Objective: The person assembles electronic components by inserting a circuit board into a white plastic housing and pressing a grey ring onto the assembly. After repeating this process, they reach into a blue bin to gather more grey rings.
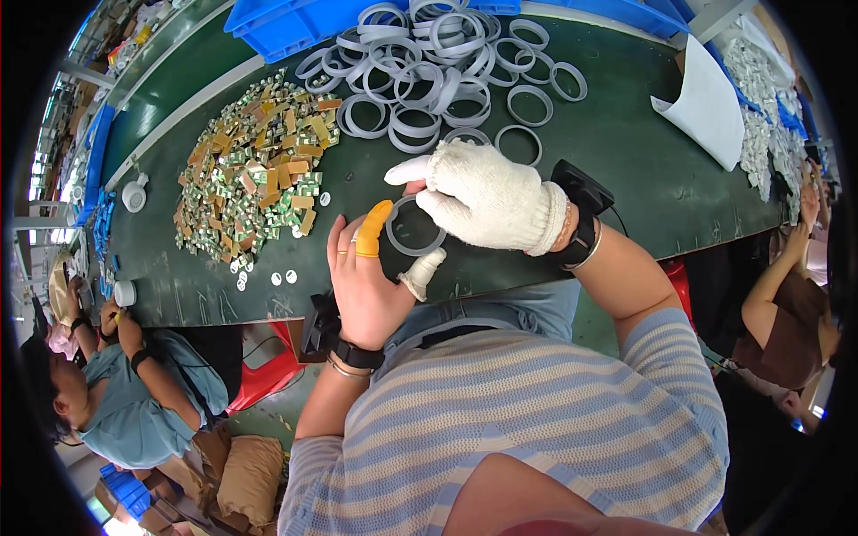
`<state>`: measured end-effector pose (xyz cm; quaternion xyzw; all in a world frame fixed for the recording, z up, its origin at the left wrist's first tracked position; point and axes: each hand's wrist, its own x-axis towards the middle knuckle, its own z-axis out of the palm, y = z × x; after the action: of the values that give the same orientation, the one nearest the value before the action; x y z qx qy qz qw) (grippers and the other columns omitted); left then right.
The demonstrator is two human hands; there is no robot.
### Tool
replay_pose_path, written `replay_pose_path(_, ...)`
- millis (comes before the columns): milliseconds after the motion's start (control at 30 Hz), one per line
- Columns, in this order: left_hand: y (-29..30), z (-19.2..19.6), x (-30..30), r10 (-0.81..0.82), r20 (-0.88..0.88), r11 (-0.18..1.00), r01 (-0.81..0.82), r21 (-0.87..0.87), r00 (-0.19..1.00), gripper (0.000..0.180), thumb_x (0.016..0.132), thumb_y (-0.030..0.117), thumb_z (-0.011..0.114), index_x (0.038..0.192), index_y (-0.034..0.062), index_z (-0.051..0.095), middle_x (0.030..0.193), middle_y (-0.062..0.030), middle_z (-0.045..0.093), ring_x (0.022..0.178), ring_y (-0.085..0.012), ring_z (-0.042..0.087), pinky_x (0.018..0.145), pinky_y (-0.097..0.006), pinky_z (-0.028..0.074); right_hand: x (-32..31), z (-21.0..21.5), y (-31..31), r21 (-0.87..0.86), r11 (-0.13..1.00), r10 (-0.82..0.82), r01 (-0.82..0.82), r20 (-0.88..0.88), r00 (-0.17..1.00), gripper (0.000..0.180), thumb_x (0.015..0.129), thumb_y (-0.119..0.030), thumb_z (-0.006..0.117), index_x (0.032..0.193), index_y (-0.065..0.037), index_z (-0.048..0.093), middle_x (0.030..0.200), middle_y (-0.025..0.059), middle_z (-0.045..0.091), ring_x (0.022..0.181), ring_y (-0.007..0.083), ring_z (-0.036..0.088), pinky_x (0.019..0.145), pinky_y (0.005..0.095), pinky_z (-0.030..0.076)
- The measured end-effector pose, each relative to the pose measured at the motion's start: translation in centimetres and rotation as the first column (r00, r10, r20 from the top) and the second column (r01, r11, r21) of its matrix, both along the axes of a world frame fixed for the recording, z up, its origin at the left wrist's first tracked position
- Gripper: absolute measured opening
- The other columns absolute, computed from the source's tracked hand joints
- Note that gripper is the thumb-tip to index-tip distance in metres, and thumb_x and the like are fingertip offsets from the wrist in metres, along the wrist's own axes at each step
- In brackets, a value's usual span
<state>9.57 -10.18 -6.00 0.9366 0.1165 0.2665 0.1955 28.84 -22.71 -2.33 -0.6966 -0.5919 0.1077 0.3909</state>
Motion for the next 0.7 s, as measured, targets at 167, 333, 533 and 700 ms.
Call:
replay_pose_path(167, 0.18, -0.42, -0.2, 0.0, 0.02, 1.0, 0.0, -0.008, 1.0, 0.082, 0.081, 0.047, 0.089, 0.139, 0.001, 0.054, 0.123, -0.0141, 0.066, 0.118, -0.0342, 0.062, 0.118, -0.058, 0.039, -0.14, -0.14, 0.02, 0.021, 1.0, -0.012, 0.013, -0.067, 0.998, 0.034, 0.098, -0.021, 0.066, 0.13, -0.01, 0.071, 0.097, 0.0118, 0.074, 0.087, 0.0327, 0.069, 0.083, 0.043, 0.056)
replay_pose_path(333, 0.2, -0.42, -0.5, 0.011, 0.021, 0.999, -0.01, -0.051, 1.0, 0.08, 0.085, 0.045, 0.087, 0.141, -0.0007, 0.052, 0.122, -0.0153, 0.066, 0.115, -0.037, 0.063, 0.118, -0.059, 0.038, -0.22, 0.4, 0.04, -0.035, 0.999, -0.003, 0.002, -0.015, 1.0, 0.035, 0.098, -0.022, 0.066, 0.129, -0.009, 0.071, 0.094, 0.0124, 0.073, 0.085, 0.0333, 0.07, 0.082, 0.0432, 0.055)
replay_pose_path(533, 0.26, -0.62, -0.26, -0.009, 0.025, 0.999, 0.01, -0.039, 1.0, 0.079, 0.086, 0.044, 0.086, 0.142, -0.0008, 0.051, 0.122, -0.0136, 0.068, 0.114, -0.0361, 0.063, 0.119, -0.059, 0.037, -0.08, 0.11, -0.05, -0.025, 1.0, 0.001, 0.0, 0.018, 1.0, 0.034, 0.097, -0.022, 0.067, 0.128, -0.009, 0.071, 0.091, 0.0127, 0.071, 0.084, 0.0327, 0.069, 0.079, 0.0426, 0.055)
replay_pose_path(700, 0.23, -0.36, -0.23, 0.008, 0.006, 0.997, -0.008, -0.072, 1.0, 0.081, 0.084, 0.046, 0.087, 0.141, 0.0006, 0.053, 0.121, -0.0126, 0.068, 0.115, -0.0345, 0.064, 0.12, -0.058, 0.036, 0.13, 0.33, -0.16, -0.071, 0.997, 0.014, -0.017, -0.047, 0.999, 0.034, 0.096, -0.021, 0.066, 0.127, -0.008, 0.072, 0.09, 0.0136, 0.071, 0.083, 0.0331, 0.07, 0.078, 0.0434, 0.056)
